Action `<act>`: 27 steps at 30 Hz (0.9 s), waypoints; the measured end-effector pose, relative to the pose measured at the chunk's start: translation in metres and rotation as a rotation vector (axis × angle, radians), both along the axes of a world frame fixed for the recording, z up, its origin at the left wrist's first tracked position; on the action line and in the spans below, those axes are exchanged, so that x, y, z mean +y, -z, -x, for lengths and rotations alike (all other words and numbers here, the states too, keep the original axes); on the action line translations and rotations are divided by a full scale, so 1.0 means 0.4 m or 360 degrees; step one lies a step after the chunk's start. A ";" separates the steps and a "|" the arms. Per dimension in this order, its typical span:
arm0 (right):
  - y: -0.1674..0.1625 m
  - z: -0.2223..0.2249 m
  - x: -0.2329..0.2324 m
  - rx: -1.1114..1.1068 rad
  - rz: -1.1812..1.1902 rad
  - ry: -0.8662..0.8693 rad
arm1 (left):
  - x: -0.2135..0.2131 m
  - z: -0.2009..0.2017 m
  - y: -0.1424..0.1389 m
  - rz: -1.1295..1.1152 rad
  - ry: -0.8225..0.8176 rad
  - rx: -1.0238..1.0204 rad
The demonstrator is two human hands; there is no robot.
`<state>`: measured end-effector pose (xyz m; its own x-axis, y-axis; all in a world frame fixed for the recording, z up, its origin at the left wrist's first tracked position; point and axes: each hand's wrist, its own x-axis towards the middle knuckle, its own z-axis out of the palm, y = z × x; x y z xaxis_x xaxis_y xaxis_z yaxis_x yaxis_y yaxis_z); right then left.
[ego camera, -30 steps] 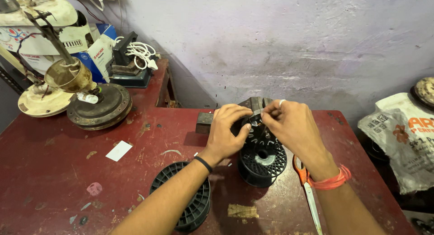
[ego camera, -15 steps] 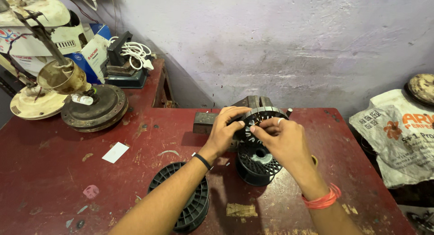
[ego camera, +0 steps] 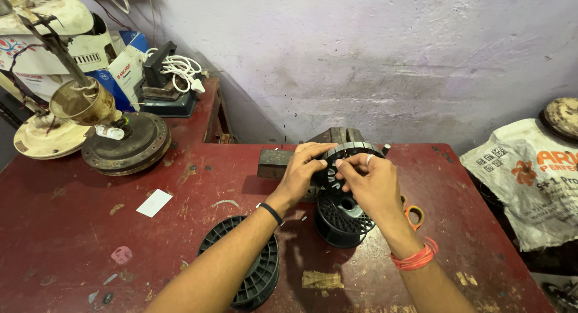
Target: The person winds copper wire around the slots of a motor stator, using both hands to guide and secure the wire. They repeatedly feed the wire through the stator slots and trim excess wire with orange-handled scissors.
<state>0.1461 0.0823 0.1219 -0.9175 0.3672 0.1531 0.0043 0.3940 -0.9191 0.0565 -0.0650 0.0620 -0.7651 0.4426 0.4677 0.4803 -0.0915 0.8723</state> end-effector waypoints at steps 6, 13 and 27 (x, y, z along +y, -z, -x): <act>0.024 -0.002 0.009 0.0109 0.0110 0.0020 | 0.014 0.018 0.009 0.0080 -0.0069 0.0089; 0.051 -0.012 0.005 0.0199 0.0128 0.0066 | 0.034 0.043 0.025 -0.0136 0.0037 -0.0089; 0.063 -0.022 -0.004 0.0159 0.0077 0.0154 | 0.046 0.017 -0.022 -0.0319 -0.0106 -0.0146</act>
<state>0.1547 0.0807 0.0969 -0.8586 0.4621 0.2221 -0.0527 0.3515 -0.9347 0.0496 -0.0464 0.0707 -0.8328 0.2952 0.4684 0.4106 -0.2384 0.8801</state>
